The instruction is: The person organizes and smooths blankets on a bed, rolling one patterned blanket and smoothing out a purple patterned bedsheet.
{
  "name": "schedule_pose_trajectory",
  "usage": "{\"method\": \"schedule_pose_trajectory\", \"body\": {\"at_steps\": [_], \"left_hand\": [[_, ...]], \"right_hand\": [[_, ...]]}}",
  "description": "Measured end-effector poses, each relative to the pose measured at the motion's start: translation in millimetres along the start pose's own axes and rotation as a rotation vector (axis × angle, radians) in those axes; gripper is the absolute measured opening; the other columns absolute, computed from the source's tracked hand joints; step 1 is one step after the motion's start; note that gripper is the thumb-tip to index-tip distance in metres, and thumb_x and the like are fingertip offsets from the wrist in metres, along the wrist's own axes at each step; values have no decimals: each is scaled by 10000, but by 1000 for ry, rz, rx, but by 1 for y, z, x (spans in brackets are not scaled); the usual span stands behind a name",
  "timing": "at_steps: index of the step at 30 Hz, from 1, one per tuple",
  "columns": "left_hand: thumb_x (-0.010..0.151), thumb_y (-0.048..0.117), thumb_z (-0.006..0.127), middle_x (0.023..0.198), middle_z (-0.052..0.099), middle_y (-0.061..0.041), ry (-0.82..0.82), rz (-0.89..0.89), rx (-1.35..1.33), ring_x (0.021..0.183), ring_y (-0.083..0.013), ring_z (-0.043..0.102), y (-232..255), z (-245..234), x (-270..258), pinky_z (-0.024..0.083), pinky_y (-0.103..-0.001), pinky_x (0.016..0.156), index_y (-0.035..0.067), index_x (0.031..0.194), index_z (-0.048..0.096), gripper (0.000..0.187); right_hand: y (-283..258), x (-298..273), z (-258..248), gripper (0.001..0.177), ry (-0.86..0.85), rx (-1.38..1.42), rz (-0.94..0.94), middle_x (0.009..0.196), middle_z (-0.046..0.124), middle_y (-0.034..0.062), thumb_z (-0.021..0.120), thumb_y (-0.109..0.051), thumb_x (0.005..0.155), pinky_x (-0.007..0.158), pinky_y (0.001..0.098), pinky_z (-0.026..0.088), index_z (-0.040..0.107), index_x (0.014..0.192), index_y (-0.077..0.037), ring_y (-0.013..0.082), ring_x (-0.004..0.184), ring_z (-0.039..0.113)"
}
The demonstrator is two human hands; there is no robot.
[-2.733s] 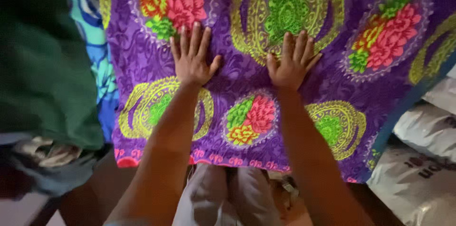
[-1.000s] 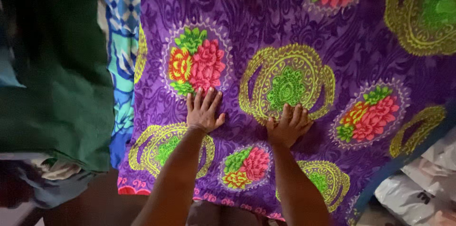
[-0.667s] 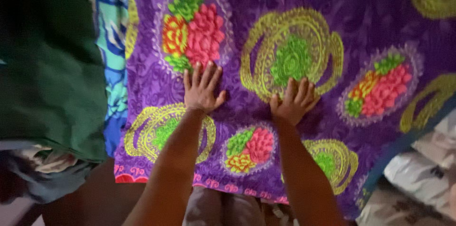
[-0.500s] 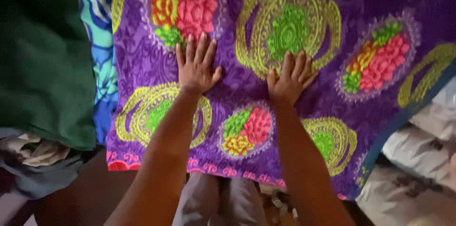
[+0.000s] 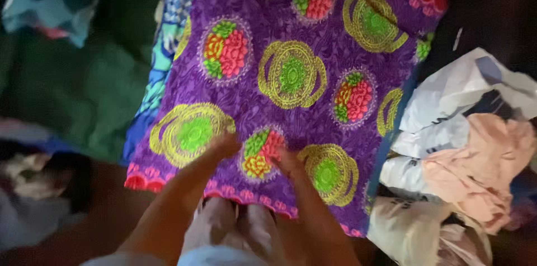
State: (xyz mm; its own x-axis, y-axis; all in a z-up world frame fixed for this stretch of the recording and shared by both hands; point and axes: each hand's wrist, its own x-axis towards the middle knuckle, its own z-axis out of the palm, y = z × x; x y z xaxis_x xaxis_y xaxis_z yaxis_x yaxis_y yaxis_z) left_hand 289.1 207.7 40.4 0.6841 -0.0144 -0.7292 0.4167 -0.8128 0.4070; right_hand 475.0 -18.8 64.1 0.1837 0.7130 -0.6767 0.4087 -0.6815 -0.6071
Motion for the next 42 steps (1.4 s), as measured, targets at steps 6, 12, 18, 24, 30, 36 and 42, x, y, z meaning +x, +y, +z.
{"method": "schedule_pose_trajectory", "body": {"at_steps": [6, 12, 18, 24, 30, 36, 42], "left_hand": [[878, 260, 594, 1023, 726, -124, 498, 404, -353, 976, -329, 710, 72, 84, -162, 579, -484, 840, 128, 1121, 715, 302], [931, 247, 561, 991, 706, -133, 336, 544, -86, 945, -328, 688, 65, 67, -210, 570, -491, 808, 124, 1041, 714, 226], [959, 265, 555, 973, 680, -188, 523, 384, 13, 932, -360, 669, 66, -6, -168, 572, -480, 756, 64, 945, 684, 240], [939, 566, 628, 1310, 654, -218, 550, 27, -950, 1200, -349, 632, 149, -118, -193, 493, -431, 981, 74, 1402, 572, 678], [856, 586, 674, 1610, 316, -282, 771, 293, -312, 1460, -462, 279, 239, -187, -233, 233, -617, 1167, 155, 1450, 560, 742], [934, 658, 614, 1655, 416, -179, 1031, 537, -233, 1572, -402, 346, 225, -223, -262, 248, -607, 1276, 183, 1554, 518, 788], [772, 719, 631, 1474, 528, -205, 1157, 424, -175, 1390, -391, 443, 209, -246, -289, 268, -632, 1124, 184, 1437, 594, 854]], "right_hand": [[-56, -144, 29, 450, -501, -162, 239, 1107, 755, 139, 666, -363, 934, 826, 396, 565, 727, 1284, -87, 222, 934, 710], [-75, -196, 15, 589, -148, 326, 293, 1143, 788, 187, 720, -300, 892, 871, 329, 586, 567, 1414, -75, 199, 972, 722], [-60, -189, -29, 504, 122, 3, -29, 1350, 653, 175, 613, -403, 987, 1035, 415, 467, 622, 1388, -98, 287, 1208, 617], [-123, -171, -67, 711, 184, 856, 58, 1469, 511, 198, 547, -573, 942, 1095, 473, 379, 457, 1492, -131, 340, 1318, 510], [-253, -157, -86, 927, -280, 1649, -265, 1589, 368, 221, 482, -742, 897, 1154, 530, 291, 292, 1596, -164, 393, 1427, 403], [-349, -144, -61, 901, 917, 2116, -1032, 1732, 208, 45, 331, -783, 890, 1308, 489, 138, 181, 1646, -317, 307, 1553, 292], [-337, -179, -136, 896, -285, 1733, -362, 1685, 291, 163, 364, -723, 968, 1293, 528, 184, 280, 1613, -106, 333, 1552, 313]]}}
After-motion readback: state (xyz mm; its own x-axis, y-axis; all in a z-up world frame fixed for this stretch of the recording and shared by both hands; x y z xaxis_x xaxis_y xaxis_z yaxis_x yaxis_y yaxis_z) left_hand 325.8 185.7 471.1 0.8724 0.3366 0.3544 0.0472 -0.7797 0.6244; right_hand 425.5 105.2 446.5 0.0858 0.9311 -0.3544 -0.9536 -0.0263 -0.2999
